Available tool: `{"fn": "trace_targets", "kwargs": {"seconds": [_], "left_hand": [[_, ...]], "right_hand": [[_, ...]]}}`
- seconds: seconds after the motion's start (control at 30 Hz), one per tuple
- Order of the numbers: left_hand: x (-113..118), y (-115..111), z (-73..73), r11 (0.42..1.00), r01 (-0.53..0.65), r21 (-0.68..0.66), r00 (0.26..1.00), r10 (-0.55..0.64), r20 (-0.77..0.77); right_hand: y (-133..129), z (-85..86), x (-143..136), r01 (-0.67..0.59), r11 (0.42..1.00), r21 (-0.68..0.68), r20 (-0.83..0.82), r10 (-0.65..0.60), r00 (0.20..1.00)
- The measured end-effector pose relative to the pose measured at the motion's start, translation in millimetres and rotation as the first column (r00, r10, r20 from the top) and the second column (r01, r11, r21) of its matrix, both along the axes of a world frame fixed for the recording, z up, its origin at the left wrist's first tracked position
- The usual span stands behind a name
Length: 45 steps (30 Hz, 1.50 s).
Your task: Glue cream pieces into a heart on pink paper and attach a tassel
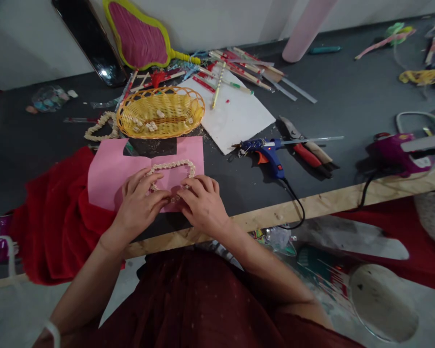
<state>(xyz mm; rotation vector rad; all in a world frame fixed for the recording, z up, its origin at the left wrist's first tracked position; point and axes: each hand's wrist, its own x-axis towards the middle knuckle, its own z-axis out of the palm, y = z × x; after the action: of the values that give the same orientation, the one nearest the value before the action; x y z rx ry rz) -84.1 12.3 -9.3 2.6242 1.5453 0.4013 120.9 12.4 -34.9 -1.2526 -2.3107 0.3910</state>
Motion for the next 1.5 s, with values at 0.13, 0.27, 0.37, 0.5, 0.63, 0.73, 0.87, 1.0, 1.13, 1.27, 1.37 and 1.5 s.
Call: {"fn": "trace_targets", "kwargs": {"seconds": [0.13,0.27,0.37,0.5,0.63,0.73,0.87,1.0,1.13,1.27,1.37,1.5], "left_hand": [[-1,0,-2.8,1.0,0.003,0.018,1.0,-0.003,0.024],[-2,-2,-4.9,0.999,0.003,0.052,0.999,-0.004,0.034],[-3,-3,-5.7,0.997,0.009,0.076,0.999,-0.011,0.031],[-3,-4,-5.5,0.996,0.013,0.092,0.999,-0.016,0.036],[-3,-4,-5.6,0.996,0.022,0.09,0.999,-0.026,0.043],[-3,-4,-5.4,0.997,0.03,0.076,0.999,-0.033,0.036],[-4,-4,-5.0,0.997,0.037,0.067,0.998,-0.04,0.04],[-4,-4,-5.4,0.998,0.042,0.056,0.998,-0.045,0.043],[-4,-3,-4.1,0.998,0.037,0.041,0.998,-0.039,0.057],[-2,-5,2.6,0.999,0.023,0.048,0.998,-0.026,0.063],[-3,-12,7.4,0.999,-0.014,0.053,0.998,0.011,0.065],[-11,-34,3.5,0.996,-0.076,0.044,0.992,0.071,0.104]], "right_hand": [[0,1.7,1,-0.003,1.0,-0.004,0.006,0.003,1.0],[0,6.4,-1,-0.018,1.0,0.015,0.015,0.018,1.0],[1,9.2,-4,-0.039,0.999,0.016,0.035,0.039,0.999],[4,8.8,-8,-0.059,0.998,-0.006,0.063,0.059,0.996],[5,5.4,-8,-0.063,0.998,-0.005,0.077,0.063,0.995],[5,3.9,-8,-0.072,0.997,-0.004,0.086,0.072,0.994],[5,4.4,-9,-0.072,0.997,-0.01,0.09,0.073,0.993],[5,4.8,-10,-0.075,0.997,-0.03,0.088,0.077,0.993],[5,3.3,-9,-0.075,0.996,-0.041,0.081,0.078,0.994],[5,1.9,-9,-0.078,0.996,-0.048,0.064,0.081,0.995],[4,1.5,-7,-0.069,0.996,-0.062,0.033,0.071,0.997],[1,1.4,8,-0.025,0.997,-0.07,0.005,0.025,1.0]]}}
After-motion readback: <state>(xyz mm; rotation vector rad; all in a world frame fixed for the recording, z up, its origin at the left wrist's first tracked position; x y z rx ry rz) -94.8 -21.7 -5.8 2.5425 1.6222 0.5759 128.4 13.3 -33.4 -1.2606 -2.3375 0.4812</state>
